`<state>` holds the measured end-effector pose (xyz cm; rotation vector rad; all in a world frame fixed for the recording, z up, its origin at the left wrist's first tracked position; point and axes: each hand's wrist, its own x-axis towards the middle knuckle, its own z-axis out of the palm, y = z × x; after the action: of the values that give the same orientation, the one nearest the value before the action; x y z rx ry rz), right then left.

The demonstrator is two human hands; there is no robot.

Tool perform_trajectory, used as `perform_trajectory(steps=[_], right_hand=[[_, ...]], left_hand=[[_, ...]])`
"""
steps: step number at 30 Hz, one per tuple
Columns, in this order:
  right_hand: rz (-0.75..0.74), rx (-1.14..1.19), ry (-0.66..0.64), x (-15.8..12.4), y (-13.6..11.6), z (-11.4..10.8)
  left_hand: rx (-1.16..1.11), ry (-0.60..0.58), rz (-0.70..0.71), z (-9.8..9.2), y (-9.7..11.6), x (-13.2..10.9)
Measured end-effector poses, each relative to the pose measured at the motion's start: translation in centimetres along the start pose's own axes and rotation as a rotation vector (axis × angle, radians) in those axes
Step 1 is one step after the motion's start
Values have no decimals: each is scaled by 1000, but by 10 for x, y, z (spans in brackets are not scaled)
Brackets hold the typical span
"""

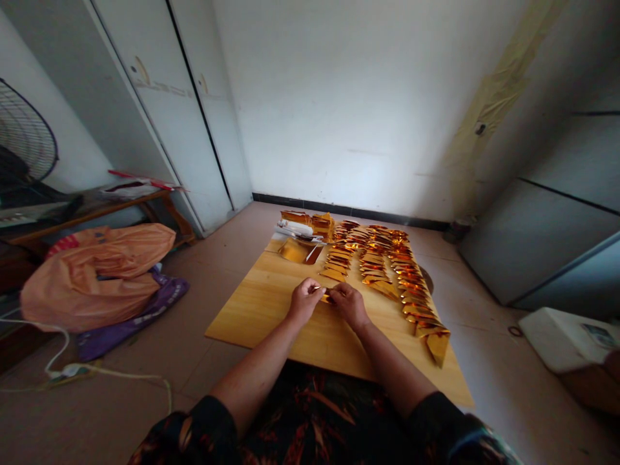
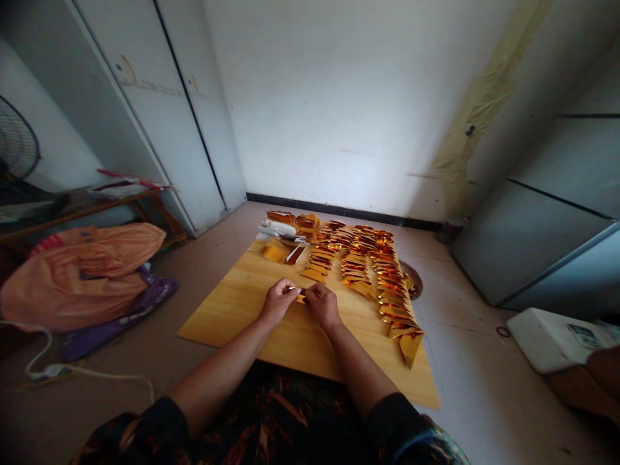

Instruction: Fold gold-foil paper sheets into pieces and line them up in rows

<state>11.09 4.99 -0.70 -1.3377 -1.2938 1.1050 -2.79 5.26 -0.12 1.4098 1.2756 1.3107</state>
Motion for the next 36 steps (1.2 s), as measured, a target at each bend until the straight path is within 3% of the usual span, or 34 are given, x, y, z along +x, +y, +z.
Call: perform_trajectory(steps=[14,22,27,33,36], right_hand=[[-213,100,137,-1,1,7],[-79,250,14,-3,-9,0],[-93,303,15,-3,-12,0],[-148,146,7,2,-10,-5],[-185,36,1,3,-4,-12]], left_hand=[[-207,59,-58,10,7,-4],[-206,40,6,10,10,-3],[-227,33,-11,11,12,-4],[-118,-77,74,7,6,2],[-126,-104,32,7,-5,4]])
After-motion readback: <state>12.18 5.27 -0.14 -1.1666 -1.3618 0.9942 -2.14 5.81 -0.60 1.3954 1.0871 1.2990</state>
